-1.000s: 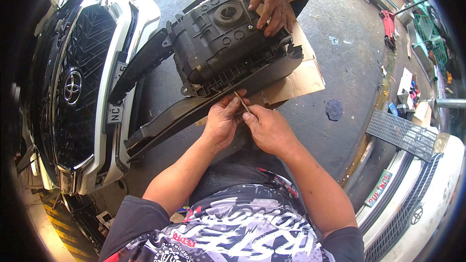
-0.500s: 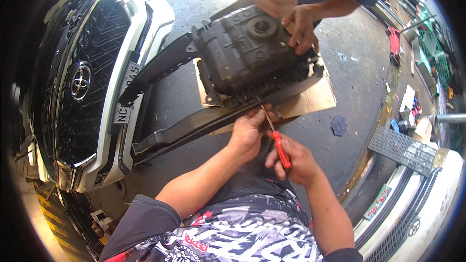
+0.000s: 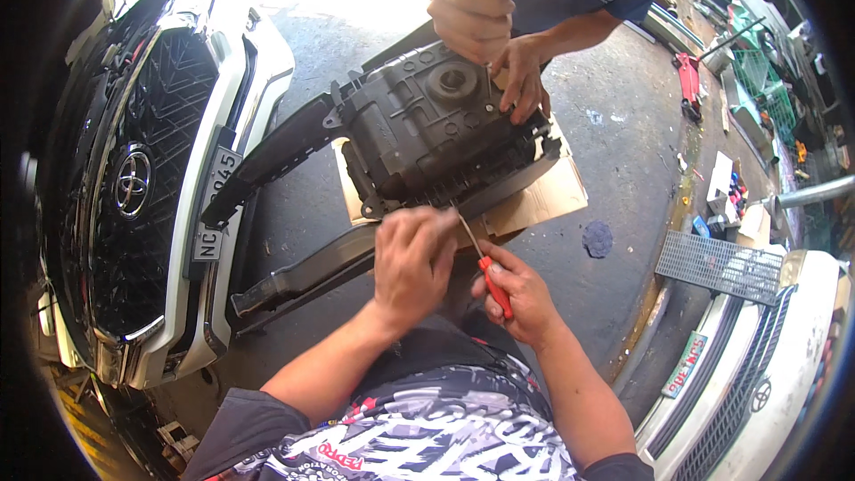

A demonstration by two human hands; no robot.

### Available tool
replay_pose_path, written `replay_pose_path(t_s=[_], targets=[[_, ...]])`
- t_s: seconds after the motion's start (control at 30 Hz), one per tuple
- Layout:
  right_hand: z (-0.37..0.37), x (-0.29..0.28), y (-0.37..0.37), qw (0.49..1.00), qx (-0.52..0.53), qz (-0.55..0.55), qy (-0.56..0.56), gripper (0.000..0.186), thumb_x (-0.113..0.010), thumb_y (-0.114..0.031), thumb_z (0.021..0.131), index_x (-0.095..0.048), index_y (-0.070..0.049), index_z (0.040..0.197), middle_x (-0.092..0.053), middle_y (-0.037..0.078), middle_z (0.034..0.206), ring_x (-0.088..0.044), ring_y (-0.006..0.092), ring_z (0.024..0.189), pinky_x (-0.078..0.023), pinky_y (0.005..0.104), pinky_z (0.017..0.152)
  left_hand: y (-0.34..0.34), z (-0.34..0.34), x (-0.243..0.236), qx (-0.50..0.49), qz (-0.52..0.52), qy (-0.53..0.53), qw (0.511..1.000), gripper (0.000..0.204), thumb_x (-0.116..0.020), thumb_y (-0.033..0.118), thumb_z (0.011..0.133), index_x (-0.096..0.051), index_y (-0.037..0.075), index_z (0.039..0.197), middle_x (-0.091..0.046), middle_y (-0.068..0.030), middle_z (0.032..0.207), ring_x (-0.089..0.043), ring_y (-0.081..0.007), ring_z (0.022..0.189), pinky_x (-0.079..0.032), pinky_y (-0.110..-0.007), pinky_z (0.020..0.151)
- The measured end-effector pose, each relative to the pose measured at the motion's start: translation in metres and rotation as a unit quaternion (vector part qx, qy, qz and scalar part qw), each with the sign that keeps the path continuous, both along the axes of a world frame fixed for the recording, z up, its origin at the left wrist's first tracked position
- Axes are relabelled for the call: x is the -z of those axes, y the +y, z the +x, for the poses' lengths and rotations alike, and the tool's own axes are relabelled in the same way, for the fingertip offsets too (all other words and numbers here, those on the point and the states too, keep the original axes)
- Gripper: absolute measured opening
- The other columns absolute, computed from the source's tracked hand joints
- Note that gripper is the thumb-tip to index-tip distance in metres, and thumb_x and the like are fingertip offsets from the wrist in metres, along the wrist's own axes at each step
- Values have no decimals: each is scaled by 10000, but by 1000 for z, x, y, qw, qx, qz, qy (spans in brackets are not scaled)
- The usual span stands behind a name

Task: Using screwdrivers to disassemble and repair a black plastic automotive housing part.

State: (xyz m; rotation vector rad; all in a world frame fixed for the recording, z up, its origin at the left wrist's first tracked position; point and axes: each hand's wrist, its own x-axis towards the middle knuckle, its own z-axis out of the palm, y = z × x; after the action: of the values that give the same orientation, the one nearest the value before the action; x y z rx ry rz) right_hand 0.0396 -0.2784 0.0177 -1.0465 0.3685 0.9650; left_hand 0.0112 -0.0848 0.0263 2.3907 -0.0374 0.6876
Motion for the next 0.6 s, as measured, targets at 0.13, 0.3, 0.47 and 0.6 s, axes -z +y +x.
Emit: replay_pose_path(t_s=[0.13, 0.3, 0.47, 0.6], targets=[[1, 5, 8, 1000, -12, 6, -1, 470, -519, -173, 1022, -462, -124, 1486, -667, 109, 835, -519, 121, 493, -424, 268, 466, 12, 25, 25, 1, 94, 60, 994, 377, -726, 87, 794, -676, 82, 1168, -624, -69, 1007, -602, -284, 925, -493, -393, 828], [-13, 17, 23, 638, -140, -417, -632, 415, -561, -165, 982, -584, -82, 1388, -707, 144, 885, -613, 196, 618, -492, 333, 583, 15, 37, 39, 9, 109, 25, 994, 345, -709, 88, 781, -683, 98, 1125, -575, -56, 875, -587, -259, 847, -480, -394, 765], [5, 36, 13, 952, -117, -245, -140, 307, -666, -184, 914, -658, 26, 1137, -697, 153, 847, -672, 263, 726, -534, 407, 724, 13, 35, 45, 19, 131, 21, 991, 262, -701, 121, 799, -676, 119, 1060, -577, -49, 875, -591, -247, 848, -467, -389, 754], [8, 6, 27, 790, -184, -432, -395, 297, -681, -260, 930, -675, 18, 1034, -644, 82, 718, -631, 166, 669, -514, 352, 645, 15, 39, 48, 8, 162, 35, 986, 212, -697, 160, 822, -667, 132, 1030, -580, -43, 876, -596, -236, 851, -457, -382, 747]])
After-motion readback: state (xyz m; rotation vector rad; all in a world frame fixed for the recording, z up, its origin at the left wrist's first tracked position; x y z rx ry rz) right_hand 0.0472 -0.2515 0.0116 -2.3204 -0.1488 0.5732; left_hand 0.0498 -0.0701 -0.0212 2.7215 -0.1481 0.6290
